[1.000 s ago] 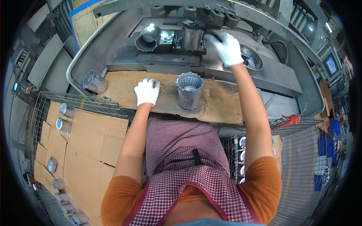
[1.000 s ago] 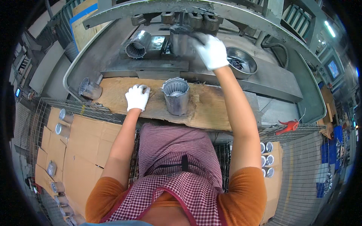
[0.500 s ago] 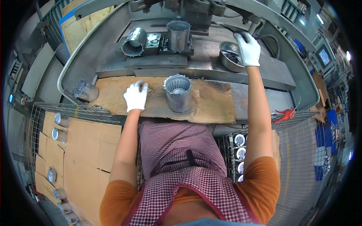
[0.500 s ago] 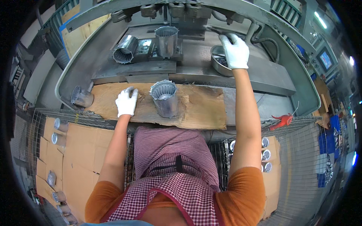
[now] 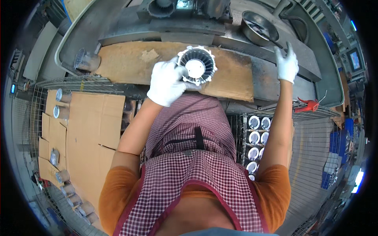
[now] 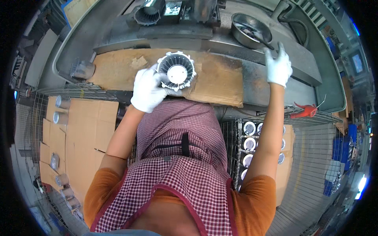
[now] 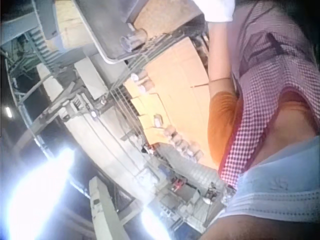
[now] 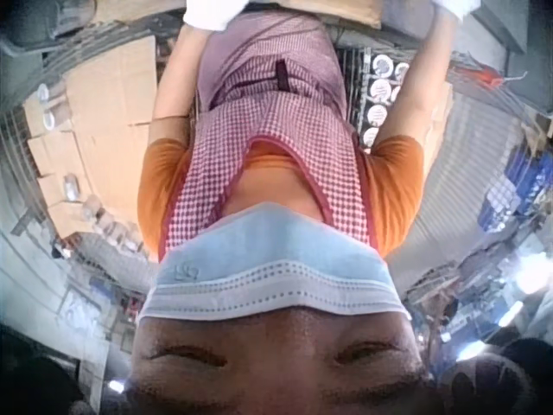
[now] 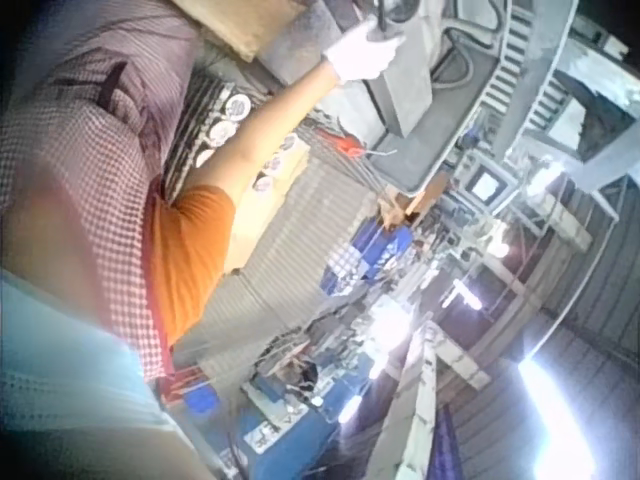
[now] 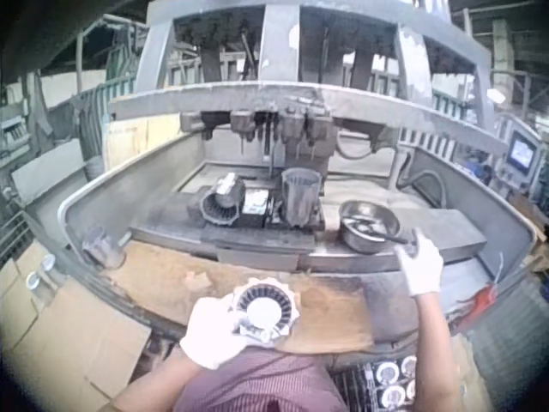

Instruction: The worker processes metal heat sink components using a screwdriver and moves them between a workbench and a storage crate.

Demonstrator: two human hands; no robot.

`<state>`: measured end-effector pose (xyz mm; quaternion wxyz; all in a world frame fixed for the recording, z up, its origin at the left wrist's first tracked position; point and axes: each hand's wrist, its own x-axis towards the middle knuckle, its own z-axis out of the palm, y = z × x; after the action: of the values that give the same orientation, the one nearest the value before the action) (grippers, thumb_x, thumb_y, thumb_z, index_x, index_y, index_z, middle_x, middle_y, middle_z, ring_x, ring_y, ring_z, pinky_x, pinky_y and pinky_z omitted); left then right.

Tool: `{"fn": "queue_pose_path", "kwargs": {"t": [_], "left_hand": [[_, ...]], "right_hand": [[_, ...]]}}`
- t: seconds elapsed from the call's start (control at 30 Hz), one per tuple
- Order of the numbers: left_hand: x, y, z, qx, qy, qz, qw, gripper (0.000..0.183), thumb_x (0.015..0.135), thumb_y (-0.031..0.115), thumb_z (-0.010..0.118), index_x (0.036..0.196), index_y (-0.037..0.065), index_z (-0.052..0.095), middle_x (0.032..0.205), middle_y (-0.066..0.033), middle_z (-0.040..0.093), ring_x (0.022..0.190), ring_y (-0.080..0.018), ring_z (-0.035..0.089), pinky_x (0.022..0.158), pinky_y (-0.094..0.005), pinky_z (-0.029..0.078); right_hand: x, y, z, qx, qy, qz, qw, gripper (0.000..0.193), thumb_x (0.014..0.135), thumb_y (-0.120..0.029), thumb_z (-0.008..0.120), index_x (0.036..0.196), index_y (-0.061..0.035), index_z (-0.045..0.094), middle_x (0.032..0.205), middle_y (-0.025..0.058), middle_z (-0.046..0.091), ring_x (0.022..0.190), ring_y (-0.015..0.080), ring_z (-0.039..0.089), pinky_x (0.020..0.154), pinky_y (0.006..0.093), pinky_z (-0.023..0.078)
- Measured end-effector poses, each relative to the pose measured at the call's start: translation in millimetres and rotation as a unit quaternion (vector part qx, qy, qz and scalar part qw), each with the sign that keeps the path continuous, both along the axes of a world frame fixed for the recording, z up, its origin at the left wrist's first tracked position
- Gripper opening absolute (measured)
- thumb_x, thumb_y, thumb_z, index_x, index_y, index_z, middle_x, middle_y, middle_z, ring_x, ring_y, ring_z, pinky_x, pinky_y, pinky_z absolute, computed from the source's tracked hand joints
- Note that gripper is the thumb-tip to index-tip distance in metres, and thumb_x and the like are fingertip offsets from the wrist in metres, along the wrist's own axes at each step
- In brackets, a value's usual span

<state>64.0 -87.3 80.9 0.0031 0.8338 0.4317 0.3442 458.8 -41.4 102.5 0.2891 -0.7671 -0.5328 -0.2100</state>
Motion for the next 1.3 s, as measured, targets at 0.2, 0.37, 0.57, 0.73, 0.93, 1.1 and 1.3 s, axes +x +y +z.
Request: {"fn": "queue_pose_path", "kwargs": {"t": [0.2,0.37,0.57,0.73,0.93,1.1,1.3], "left_hand": [[11.2,-40.6,19.0,0.033,-0.052,-0.083,0.995,0.046,0.05,0.042,0.085,0.078,0.013,0.063,0.096,-0.0105,0.066,0.085,-0.0295,0.063,0.075,-0.0394,0.045],[24.0,-53.8,20.3,0.085,-0.053,-0.13,0.986,0.053,0.048,0.042,0.085,0.089,0.017,0.061,0.097,-0.0096,0.065,0.087,-0.0298,0.062,0.076,-0.0407,0.044],[58.4,-65.3,30.1,0.005,-0.079,-0.26,0.962,0.042,0.05,0.032,0.084,0.085,0.014,0.069,0.109,-0.0125,0.064,0.081,-0.0293,0.062,0.074,-0.0399,0.045],[100.3,-73.9,20.0,-0.252,-0.059,-0.259,0.931,0.106,0.046,0.024,0.092,0.136,-0.002,0.043,0.127,-0.0234,0.057,0.118,-0.0371,0.055,0.1,-0.0411,0.043],[81.8,-12.1,-40.4,-0.104,0.088,-0.012,0.991,0.083,0.072,0.046,0.075,0.139,0.008,0.045,0.137,-0.0209,0.05,0.125,-0.0373,0.049,0.105,-0.0452,0.038],[73.4,21.4,-79.8,-0.008,0.223,0.029,0.974,0.056,0.086,0.046,0.061,0.129,0.011,0.057,0.132,-0.0169,0.055,0.124,-0.0336,0.05,0.102,-0.0473,0.039],[71.0,22.3,-79.8,0.048,0.223,0.017,0.974,0.043,0.09,0.036,0.058,0.123,0.008,0.061,0.126,-0.0169,0.059,0.115,-0.0339,0.057,0.095,-0.0436,0.045]], "right_hand": [[-28.9,-68.7,-27.6,0.09,0.147,0.131,0.976,0.058,0.084,-0.038,0.069,0.132,-0.0101,0.053,0.115,0.0156,0.064,0.105,0.0287,0.06,0.092,0.0404,0.046],[-58.8,-126.4,-55.1,0.033,0.356,0.199,0.912,0.05,0.089,-0.032,0.068,0.127,-0.0021,0.056,0.116,0.014,0.064,0.107,0.0223,0.06,0.094,0.0361,0.046],[-115.0,-173.6,-67.4,-0.08,0.804,0.363,0.465,0.115,0.068,-0.089,0.041,0.149,-0.0088,0.023,0.152,0.0154,0.029,0.14,0.0309,0.029,0.115,0.0479,0.027],[-95.3,-205.4,-103.9,-0.009,0.917,0.314,0.248,0.083,0.085,-0.069,0.046,0.146,-0.0154,0.033,0.146,0.0124,0.041,0.131,0.0374,0.04,0.1,0.0618,0.036],[12.2,-305.4,-134.1,0.018,0.89,0.081,0.448,0.06,0.081,-0.037,0.064,0.133,-0.0107,0.048,0.128,0.0134,0.055,0.118,0.0323,0.052,0.091,0.0564,0.044],[130.3,-376.4,-172.6,0.122,0.705,-0.149,0.682,0.081,0.067,-0.027,0.08,0.133,-0.005,0.036,0.096,0.0116,0.058,0.078,0.0219,0.061,0.05,0.03,0.052],[209.2,-436.1,-177.2,-0.071,0.285,-0.506,0.811,0.095,0.058,-0.047,0.082,0.139,-0.0136,0.045,0.123,0.0234,0.056,0.112,0.0349,0.059,0.094,0.0448,0.048]]}}
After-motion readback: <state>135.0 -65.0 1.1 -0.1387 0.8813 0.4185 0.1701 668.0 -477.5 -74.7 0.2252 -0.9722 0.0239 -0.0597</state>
